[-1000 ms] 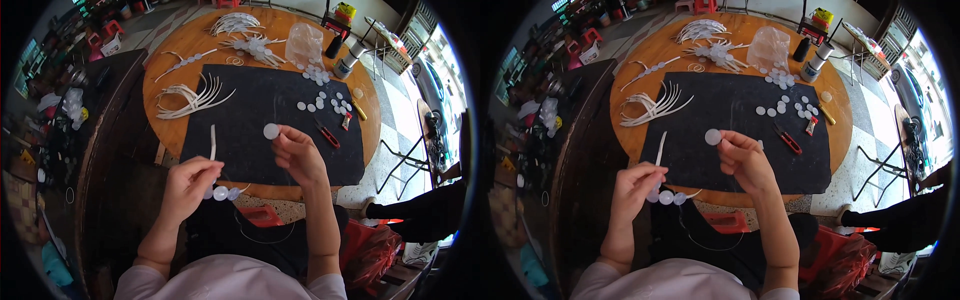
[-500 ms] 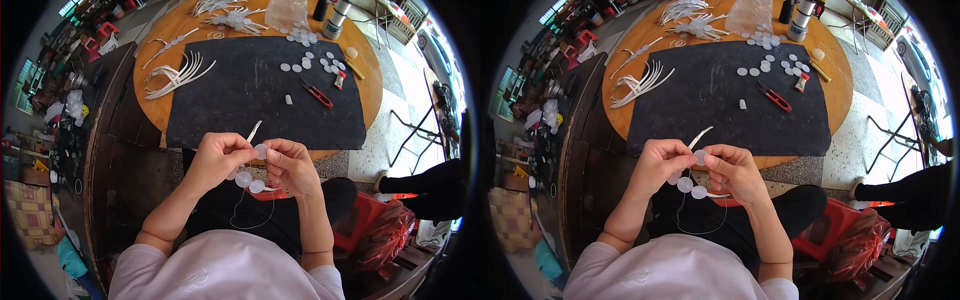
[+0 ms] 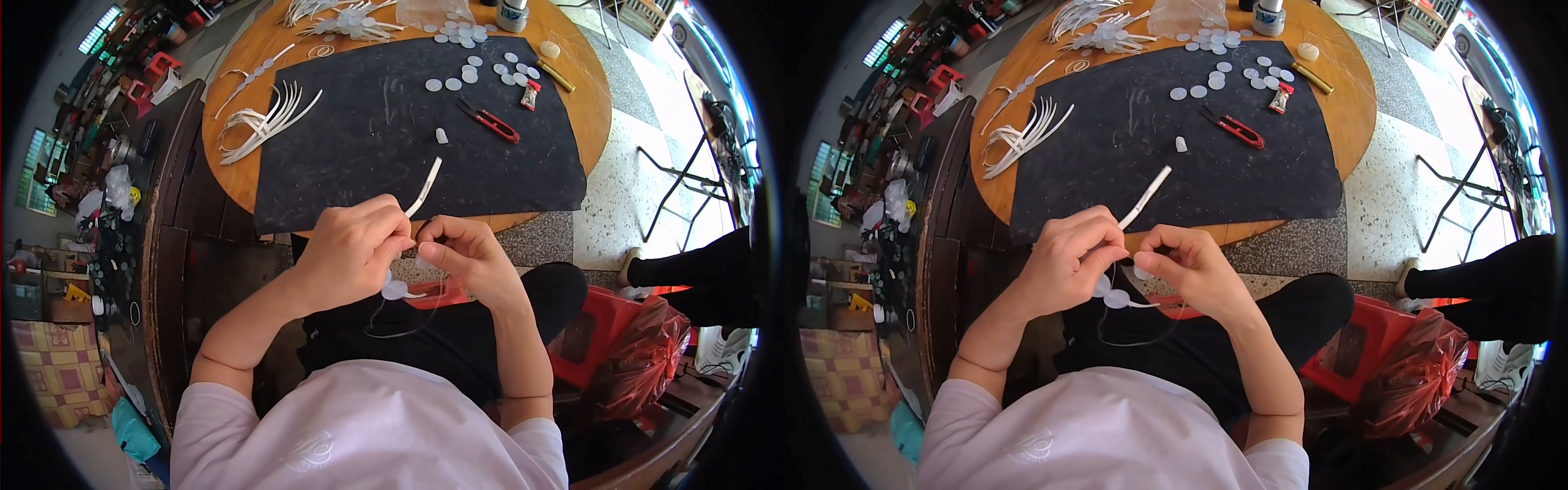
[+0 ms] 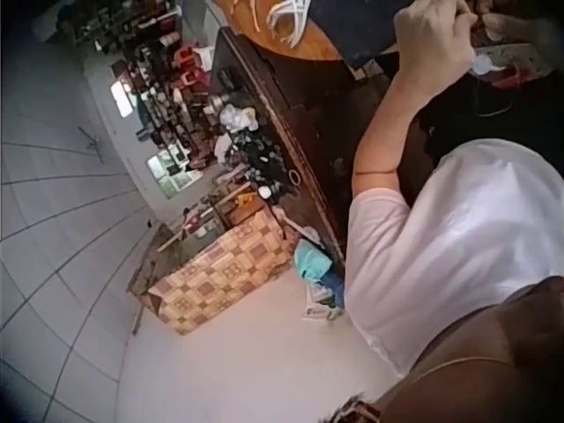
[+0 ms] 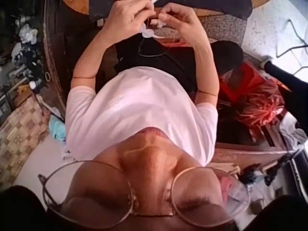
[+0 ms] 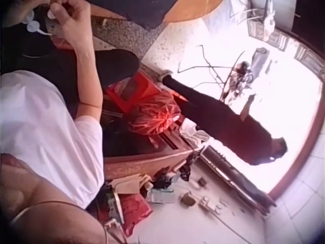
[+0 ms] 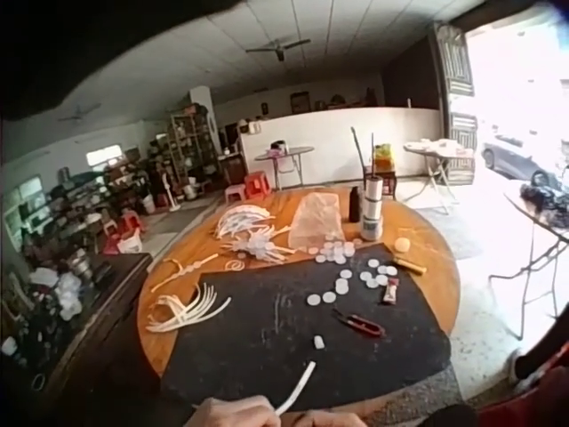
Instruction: Assembling small white plastic components onto a thin flexible rod.
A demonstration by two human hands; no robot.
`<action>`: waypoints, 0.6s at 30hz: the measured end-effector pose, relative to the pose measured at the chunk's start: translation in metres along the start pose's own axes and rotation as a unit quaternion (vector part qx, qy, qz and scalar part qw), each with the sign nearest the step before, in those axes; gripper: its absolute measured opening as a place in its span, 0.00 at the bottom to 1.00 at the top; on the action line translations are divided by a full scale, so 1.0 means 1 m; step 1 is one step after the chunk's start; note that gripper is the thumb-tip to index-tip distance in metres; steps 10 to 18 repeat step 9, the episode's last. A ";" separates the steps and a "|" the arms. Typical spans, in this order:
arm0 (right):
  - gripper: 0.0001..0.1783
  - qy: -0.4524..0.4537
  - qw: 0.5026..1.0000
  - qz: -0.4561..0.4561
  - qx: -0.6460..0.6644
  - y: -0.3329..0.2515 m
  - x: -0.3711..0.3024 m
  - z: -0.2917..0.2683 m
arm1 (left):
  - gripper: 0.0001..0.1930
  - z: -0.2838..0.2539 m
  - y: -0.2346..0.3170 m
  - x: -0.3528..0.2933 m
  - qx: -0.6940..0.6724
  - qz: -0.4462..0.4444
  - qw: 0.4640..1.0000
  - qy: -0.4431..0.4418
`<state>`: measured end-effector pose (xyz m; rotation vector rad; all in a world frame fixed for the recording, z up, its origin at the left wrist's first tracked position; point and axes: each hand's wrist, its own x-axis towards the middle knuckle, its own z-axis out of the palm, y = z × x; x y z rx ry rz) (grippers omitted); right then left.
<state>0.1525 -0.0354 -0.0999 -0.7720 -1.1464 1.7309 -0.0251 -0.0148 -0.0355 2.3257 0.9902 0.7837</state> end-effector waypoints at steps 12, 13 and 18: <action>0.07 -0.047 0.997 0.050 -0.044 -0.010 -0.005 0.006 | 0.06 -0.017 0.006 0.009 0.100 0.091 0.990 -0.042; 0.07 -0.047 0.997 0.050 -0.044 -0.010 -0.005 0.006 | 0.06 -0.017 0.006 0.009 0.100 0.091 0.990 -0.042; 0.07 -0.047 0.997 0.050 -0.044 -0.010 -0.005 0.006 | 0.06 -0.017 0.006 0.009 0.100 0.091 0.990 -0.042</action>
